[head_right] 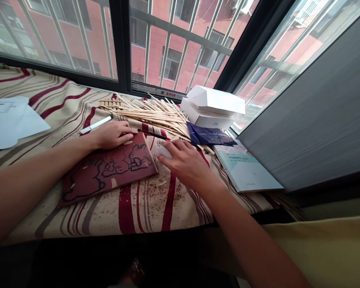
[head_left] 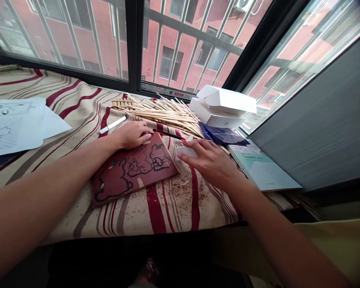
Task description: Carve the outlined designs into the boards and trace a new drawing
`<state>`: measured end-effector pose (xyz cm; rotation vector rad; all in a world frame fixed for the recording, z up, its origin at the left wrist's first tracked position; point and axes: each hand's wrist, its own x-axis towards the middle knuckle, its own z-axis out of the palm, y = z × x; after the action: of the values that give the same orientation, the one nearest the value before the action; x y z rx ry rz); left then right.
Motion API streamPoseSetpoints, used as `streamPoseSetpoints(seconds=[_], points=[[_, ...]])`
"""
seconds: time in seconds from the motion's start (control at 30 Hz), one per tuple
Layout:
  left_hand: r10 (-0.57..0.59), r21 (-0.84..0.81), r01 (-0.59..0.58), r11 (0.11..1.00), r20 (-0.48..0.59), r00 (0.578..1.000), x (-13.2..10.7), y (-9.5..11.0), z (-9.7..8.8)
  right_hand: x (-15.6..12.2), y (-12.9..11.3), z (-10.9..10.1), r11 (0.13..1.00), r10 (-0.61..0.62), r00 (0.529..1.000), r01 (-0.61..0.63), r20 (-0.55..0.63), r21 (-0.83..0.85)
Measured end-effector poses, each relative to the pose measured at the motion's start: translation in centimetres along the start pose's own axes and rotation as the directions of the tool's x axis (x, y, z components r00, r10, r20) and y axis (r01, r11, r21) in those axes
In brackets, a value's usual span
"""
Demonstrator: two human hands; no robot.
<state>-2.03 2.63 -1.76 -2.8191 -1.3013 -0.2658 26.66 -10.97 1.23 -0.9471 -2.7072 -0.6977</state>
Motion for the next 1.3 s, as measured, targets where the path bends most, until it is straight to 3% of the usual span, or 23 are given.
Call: streamPoseSetpoints(seconds=[0.2, 0.33, 0.43, 0.5, 0.57, 0.6, 0.7, 0.77, 0.8, 0.87, 0.93, 0.97, 1.03, 1.1, 1.2, 1.3], points=[[0.004, -0.008, -0.004, 1.0, -0.018, 1.0, 0.0, -0.2, 0.2, -0.1, -0.2, 0.2, 1.0, -0.017, 1.0, 0.016, 0.019, 0.014], [0.012, -0.009, -0.012, 1.0, -0.011, 1.0, 0.0, -0.2, 0.2, -0.3, -0.1, 0.5, 0.996, 0.068, 0.997, -0.066, -0.023, 0.057], [0.016, -0.006, -0.016, 1.0, -0.017, 1.0, 0.0, -0.1, 0.1, -0.4, 0.1, 0.5, 0.996, 0.073, 0.997, -0.075, 0.035, 0.051], [0.017, 0.001, -0.017, 1.0, -0.022, 1.0, 0.0, -0.1, 0.1, 0.0, -0.5, 0.3, 0.979, 0.187, 0.982, -0.188, 0.021, 0.077], [0.018, 0.006, -0.017, 1.0, -0.018, 1.0, 0.1, -0.2, 0.1, 0.9, -2.1, 0.0, 0.926, 0.316, 0.948, -0.298, -0.043, 0.233], [0.016, 0.007, -0.016, 1.0, -0.017, 1.0, 0.1, -0.3, 0.2, 1.5, -3.2, 0.0, 0.901, 0.323, 0.944, -0.285, -0.067, 0.328], [0.01, 0.008, -0.01, 1.0, -0.033, 0.999, 0.1, -0.4, 0.4, 3.7, -6.1, 0.8, 0.913, 0.16, 0.984, -0.116, -0.081, 0.392], [0.014, 0.017, -0.013, 1.0, -0.052, 0.999, 0.1, -0.6, 0.6, 4.7, -6.5, 1.7, 0.928, 0.052, 0.999, -0.044, -0.013, 0.369], [0.02, 0.021, -0.018, 1.0, -0.056, 0.998, 0.2, -0.6, 0.6, 5.0, -6.2, 2.0, 0.931, 0.062, 0.997, -0.07, 0.035, 0.357], [0.029, 0.019, -0.028, 0.999, -0.056, 0.998, 0.2, -0.6, 0.7, 5.0, -5.2, 2.4, 0.935, 0.223, 0.967, -0.249, 0.127, 0.252], [0.033, 0.006, -0.033, 0.999, -0.057, 0.998, 0.2, -0.6, 0.8, 4.8, -4.6, 2.2, 0.92, 0.351, 0.93, -0.363, 0.105, 0.144], [0.03, -0.001, -0.03, 1.0, -0.06, 0.998, 0.2, -0.6, 0.8, 4.7, -4.6, 2.0, 0.93, 0.332, 0.941, -0.339, 0.07, 0.141], [0.022, -0.004, -0.022, 1.0, -0.063, 0.998, 0.2, -0.6, 0.7, 4.4, -4.9, 1.6, 0.963, 0.182, 0.983, -0.185, 0.036, 0.194], [0.018, 0.003, -0.018, 1.0, -0.051, 0.999, 0.2, -0.6, 0.6, 4.0, -4.5, 1.5, 0.968, 0.091, 0.993, -0.106, 0.073, 0.227], [0.017, 0.007, -0.017, 1.0, -0.027, 0.999, 0.2, -0.6, 0.4, 2.7, -1.3, 2.2, 0.93, 0.354, 0.925, -0.363, 0.136, 0.053], [0.015, 0.003, -0.015, 1.0, -0.026, 1.0, 0.2, -0.6, 0.3, 0.7, 3.8, 3.3, 0.857, 0.515, 0.853, -0.513, 0.078, -0.044]])
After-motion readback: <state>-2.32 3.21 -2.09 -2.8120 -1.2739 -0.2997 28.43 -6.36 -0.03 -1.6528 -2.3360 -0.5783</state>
